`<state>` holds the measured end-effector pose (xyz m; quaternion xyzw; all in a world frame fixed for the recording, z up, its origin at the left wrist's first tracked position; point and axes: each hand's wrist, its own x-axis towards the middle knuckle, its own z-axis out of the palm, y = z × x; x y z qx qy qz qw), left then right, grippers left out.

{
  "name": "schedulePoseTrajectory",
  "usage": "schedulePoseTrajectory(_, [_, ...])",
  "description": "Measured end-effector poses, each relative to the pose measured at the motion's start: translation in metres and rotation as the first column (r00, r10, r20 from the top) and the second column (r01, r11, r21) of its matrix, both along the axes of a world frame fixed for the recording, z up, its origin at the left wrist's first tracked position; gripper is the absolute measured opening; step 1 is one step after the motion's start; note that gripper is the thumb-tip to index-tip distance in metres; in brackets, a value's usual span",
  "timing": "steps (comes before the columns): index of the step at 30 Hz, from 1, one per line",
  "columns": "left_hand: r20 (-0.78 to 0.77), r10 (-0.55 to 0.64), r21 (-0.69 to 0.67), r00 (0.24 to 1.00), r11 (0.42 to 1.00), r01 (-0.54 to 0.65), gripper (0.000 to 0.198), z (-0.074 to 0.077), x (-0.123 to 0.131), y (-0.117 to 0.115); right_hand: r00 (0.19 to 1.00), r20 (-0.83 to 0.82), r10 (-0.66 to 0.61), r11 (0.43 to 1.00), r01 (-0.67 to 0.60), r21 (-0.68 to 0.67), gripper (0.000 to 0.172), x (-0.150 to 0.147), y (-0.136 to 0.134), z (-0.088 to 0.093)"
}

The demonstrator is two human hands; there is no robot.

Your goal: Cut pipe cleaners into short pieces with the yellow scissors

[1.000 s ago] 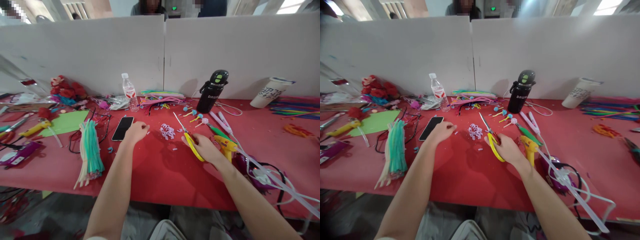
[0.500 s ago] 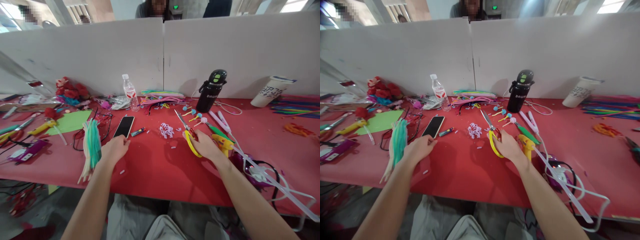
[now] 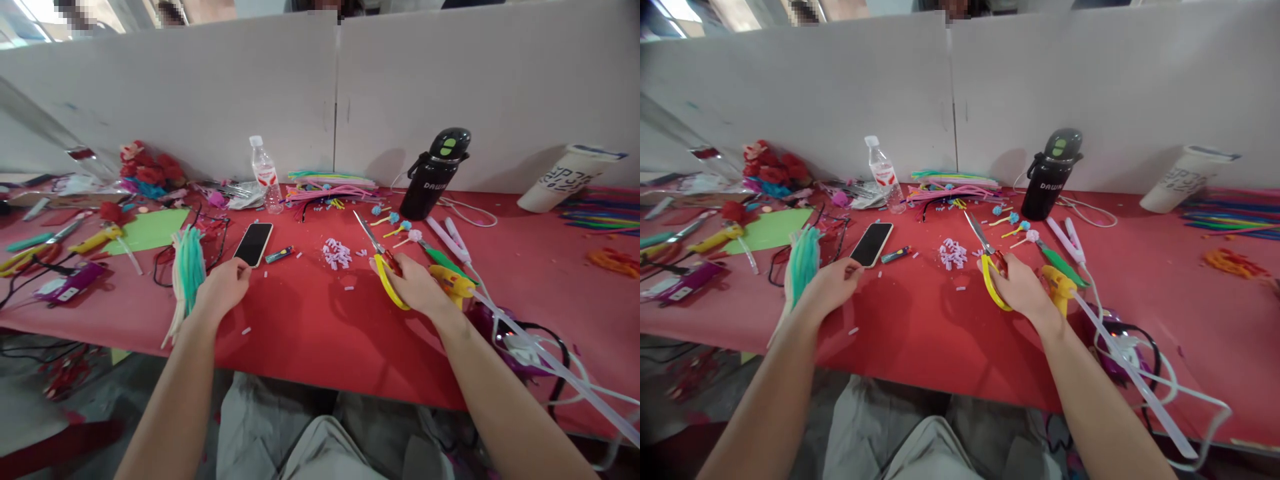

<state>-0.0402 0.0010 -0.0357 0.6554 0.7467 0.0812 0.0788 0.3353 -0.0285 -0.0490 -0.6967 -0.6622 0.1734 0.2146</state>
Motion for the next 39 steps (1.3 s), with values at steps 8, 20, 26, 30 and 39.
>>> schedulePoseTrajectory(8, [0.013, -0.068, -0.018, 0.998, 0.997, 0.069, 0.03, -0.004, 0.008, 0.0, 0.999, 0.026, 0.038, 0.999, -0.038, 0.009, 0.039, -0.001, 0.003, -0.009])
schedulePoseTrajectory(20, [-0.024, -0.268, -0.112, 0.963, 0.958, 0.264, 0.024, -0.002, -0.002, 0.005, 0.998, -0.017, 0.068, 0.998, -0.068, -0.015, 0.037, -0.001, 0.001, -0.011])
schedulePoseTrajectory(26, [0.089, -0.359, -0.084, 0.929, 0.927, 0.366, 0.03, 0.012, -0.039, -0.011, 0.997, 0.012, 0.081, 0.997, -0.081, -0.016, 0.037, -0.003, -0.002, -0.007])
schedulePoseTrajectory(30, [0.079, -0.298, 0.055, 0.951, 0.954, 0.294, 0.033, 0.026, -0.047, -0.032, 0.996, 0.022, 0.086, 0.996, -0.085, -0.013, 0.036, -0.001, -0.001, -0.01])
schedulePoseTrajectory(39, [0.128, -0.489, -0.186, 0.863, 0.843, 0.505, 0.021, 0.015, -0.022, -0.082, 0.995, 0.017, 0.093, 0.996, -0.093, -0.012, 0.042, -0.003, -0.002, -0.006])
